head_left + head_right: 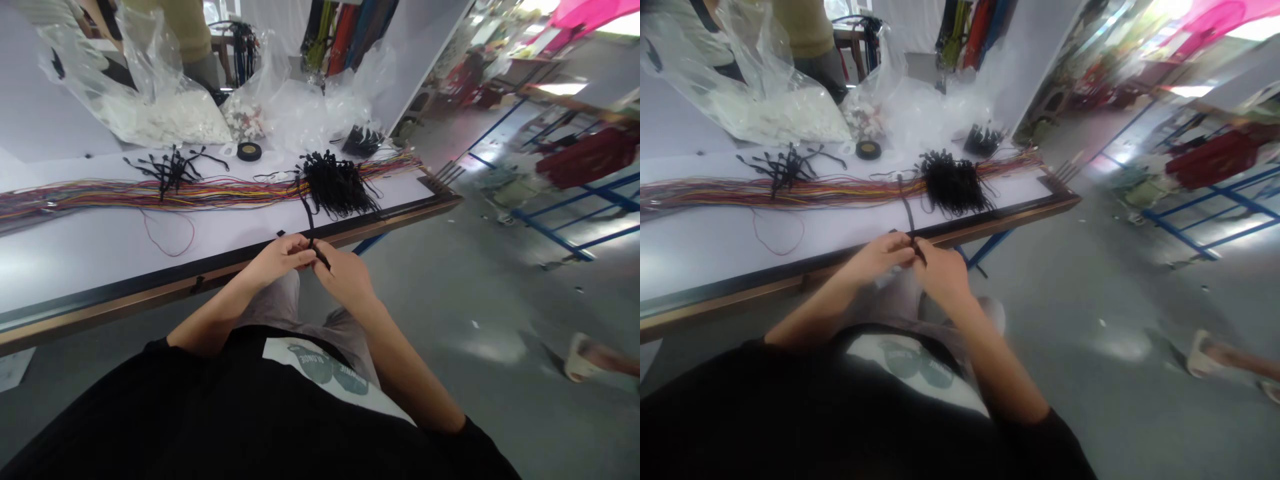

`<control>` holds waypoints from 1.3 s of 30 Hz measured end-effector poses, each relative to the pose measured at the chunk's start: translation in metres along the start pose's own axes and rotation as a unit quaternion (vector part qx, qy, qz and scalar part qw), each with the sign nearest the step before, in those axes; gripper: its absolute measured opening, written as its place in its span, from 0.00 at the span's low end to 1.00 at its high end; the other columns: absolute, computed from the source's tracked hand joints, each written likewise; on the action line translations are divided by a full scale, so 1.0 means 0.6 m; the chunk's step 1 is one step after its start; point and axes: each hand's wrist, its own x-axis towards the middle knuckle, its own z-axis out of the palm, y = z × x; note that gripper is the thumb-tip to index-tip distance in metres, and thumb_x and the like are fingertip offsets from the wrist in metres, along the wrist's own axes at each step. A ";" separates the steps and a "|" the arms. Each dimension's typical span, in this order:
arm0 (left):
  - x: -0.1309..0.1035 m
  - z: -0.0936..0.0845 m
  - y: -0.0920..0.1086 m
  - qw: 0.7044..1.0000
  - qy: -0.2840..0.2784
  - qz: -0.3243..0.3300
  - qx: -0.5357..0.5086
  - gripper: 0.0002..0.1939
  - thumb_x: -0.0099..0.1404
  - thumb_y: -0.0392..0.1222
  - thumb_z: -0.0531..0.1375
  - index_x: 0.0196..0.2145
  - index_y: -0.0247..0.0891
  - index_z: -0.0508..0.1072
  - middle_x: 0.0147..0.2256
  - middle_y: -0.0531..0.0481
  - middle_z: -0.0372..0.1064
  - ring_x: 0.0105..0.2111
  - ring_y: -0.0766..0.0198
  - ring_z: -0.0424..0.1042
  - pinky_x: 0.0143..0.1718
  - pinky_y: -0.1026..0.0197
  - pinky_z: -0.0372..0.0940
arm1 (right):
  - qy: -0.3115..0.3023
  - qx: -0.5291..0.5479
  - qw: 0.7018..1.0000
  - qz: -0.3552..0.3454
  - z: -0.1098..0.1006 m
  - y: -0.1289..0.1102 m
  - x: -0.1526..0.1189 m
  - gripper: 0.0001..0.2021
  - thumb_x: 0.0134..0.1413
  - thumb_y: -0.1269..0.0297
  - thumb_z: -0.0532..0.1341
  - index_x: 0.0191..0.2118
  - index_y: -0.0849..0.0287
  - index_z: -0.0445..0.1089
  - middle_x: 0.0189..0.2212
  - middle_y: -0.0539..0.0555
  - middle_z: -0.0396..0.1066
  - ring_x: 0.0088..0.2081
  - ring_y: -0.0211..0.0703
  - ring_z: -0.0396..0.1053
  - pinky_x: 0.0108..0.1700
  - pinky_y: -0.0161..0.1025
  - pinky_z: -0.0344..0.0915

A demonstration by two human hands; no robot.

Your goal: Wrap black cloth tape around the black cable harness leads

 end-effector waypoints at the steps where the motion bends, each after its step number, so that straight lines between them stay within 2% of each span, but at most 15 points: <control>1: -0.002 0.000 0.000 0.999 0.014 0.012 0.039 0.09 0.56 0.42 0.60 0.28 0.33 0.66 0.23 0.55 0.64 0.26 0.71 0.65 0.31 0.66 0.61 | 0.000 -0.015 1.000 -0.006 -0.001 -0.005 -0.002 0.20 0.56 0.64 0.49 0.54 0.53 0.64 0.40 0.54 0.76 0.39 0.49 0.72 0.40 0.41 0.60; 6: -0.002 -0.006 -0.008 0.976 0.080 0.043 0.199 0.07 0.57 0.40 0.57 0.26 0.33 0.70 0.25 0.53 0.68 0.28 0.67 0.66 0.31 0.65 0.59 | -0.007 -0.047 0.999 -0.021 0.000 -0.016 -0.008 0.22 0.57 0.64 0.50 0.58 0.54 0.59 0.43 0.55 0.75 0.41 0.49 0.71 0.44 0.43 0.57; 8: -0.001 -0.008 -0.010 0.959 0.083 0.044 0.268 0.08 0.59 0.39 0.55 0.26 0.34 0.70 0.26 0.52 0.68 0.28 0.66 0.66 0.31 0.65 0.59 | -0.010 -0.058 0.998 -0.023 0.002 -0.014 -0.008 0.22 0.57 0.63 0.50 0.58 0.56 0.59 0.43 0.56 0.75 0.42 0.50 0.71 0.44 0.44 0.56; 12: 0.000 -0.010 -0.010 0.918 0.080 0.004 0.389 0.12 0.62 0.39 0.52 0.23 0.34 0.68 0.24 0.50 0.67 0.26 0.65 0.65 0.31 0.63 0.58 | -0.020 -0.097 0.994 -0.038 0.005 -0.005 -0.003 0.21 0.57 0.61 0.49 0.55 0.57 0.62 0.42 0.58 0.75 0.42 0.52 0.71 0.43 0.44 0.55; 14: 0.000 -0.008 -0.010 0.925 0.057 -0.013 0.376 0.13 0.62 0.39 0.52 0.21 0.35 0.66 0.22 0.51 0.66 0.25 0.66 0.65 0.31 0.63 0.59 | -0.036 -0.125 0.990 -0.059 0.008 -0.001 0.002 0.20 0.57 0.61 0.48 0.53 0.57 0.63 0.41 0.59 0.76 0.42 0.53 0.71 0.42 0.45 0.55; 17: 0.000 -0.002 -0.014 0.959 0.030 -0.044 0.278 0.13 0.62 0.37 0.50 0.21 0.35 0.64 0.20 0.53 0.65 0.22 0.68 0.65 0.28 0.65 0.59 | -0.062 -0.149 0.983 -0.087 0.015 0.005 0.011 0.20 0.58 0.61 0.47 0.53 0.57 0.63 0.40 0.60 0.76 0.42 0.54 0.71 0.40 0.45 0.54; 21: -0.001 0.007 -0.027 0.984 0.021 -0.047 0.173 0.05 0.58 0.36 0.54 0.28 0.33 0.68 0.22 0.54 0.66 0.22 0.70 0.65 0.27 0.66 0.61 | -0.078 -0.132 0.982 -0.114 0.022 0.016 0.018 0.19 0.59 0.62 0.45 0.52 0.57 0.64 0.39 0.59 0.76 0.42 0.52 0.71 0.40 0.44 0.53; 26: 0.001 0.008 -0.039 0.990 0.032 -0.029 0.131 0.06 0.53 0.32 0.55 0.30 0.32 0.70 0.23 0.55 0.66 0.21 0.72 0.64 0.26 0.68 0.61 | -0.052 -0.142 0.981 -0.124 0.029 0.019 0.016 0.19 0.55 0.63 0.49 0.50 0.59 0.65 0.38 0.60 0.76 0.41 0.51 0.70 0.40 0.44 0.50; 29: 0.000 0.006 -0.041 0.994 0.024 -0.055 0.088 0.07 0.51 0.30 0.58 0.31 0.31 0.70 0.20 0.55 0.66 0.19 0.72 0.64 0.24 0.68 0.61 | -0.010 -0.173 0.976 -0.135 0.036 0.017 0.012 0.19 0.53 0.63 0.51 0.51 0.60 0.65 0.37 0.61 0.76 0.40 0.51 0.69 0.41 0.45 0.47; 32: -0.004 0.006 -0.040 0.988 0.016 -0.112 0.100 0.02 0.52 0.31 0.59 0.23 0.30 0.69 0.15 0.55 0.63 0.16 0.72 0.63 0.20 0.69 0.60 | 0.006 -0.183 0.968 -0.171 0.045 0.019 0.009 0.19 0.54 0.63 0.51 0.50 0.62 0.66 0.35 0.60 0.76 0.39 0.50 0.68 0.41 0.46 0.45; 34: -0.009 0.006 -0.039 0.981 0.005 -0.143 0.132 0.10 0.55 0.34 0.58 0.17 0.31 0.66 0.13 0.55 0.61 0.14 0.73 0.61 0.18 0.69 0.59 | -0.001 -0.182 0.964 -0.193 0.049 0.022 0.007 0.19 0.54 0.63 0.51 0.49 0.63 0.67 0.34 0.60 0.76 0.39 0.50 0.67 0.41 0.46 0.44; 36: -0.013 0.007 -0.040 0.977 -0.014 -0.155 0.148 0.13 0.56 0.35 0.56 0.15 0.32 0.64 0.13 0.54 0.62 0.13 0.73 0.61 0.17 0.69 0.58 | -0.008 -0.178 0.961 -0.210 0.051 0.026 0.005 0.19 0.55 0.64 0.50 0.49 0.64 0.66 0.34 0.60 0.76 0.38 0.49 0.67 0.41 0.46 0.43; 39: -0.019 0.008 -0.039 0.977 -0.041 -0.145 0.150 0.12 0.56 0.34 0.55 0.17 0.32 0.65 0.14 0.54 0.63 0.14 0.73 0.62 0.17 0.70 0.59 | -0.016 -0.162 0.963 -0.216 0.051 0.031 0.004 0.18 0.55 0.63 0.50 0.49 0.62 0.67 0.35 0.59 0.76 0.39 0.48 0.68 0.41 0.45 0.43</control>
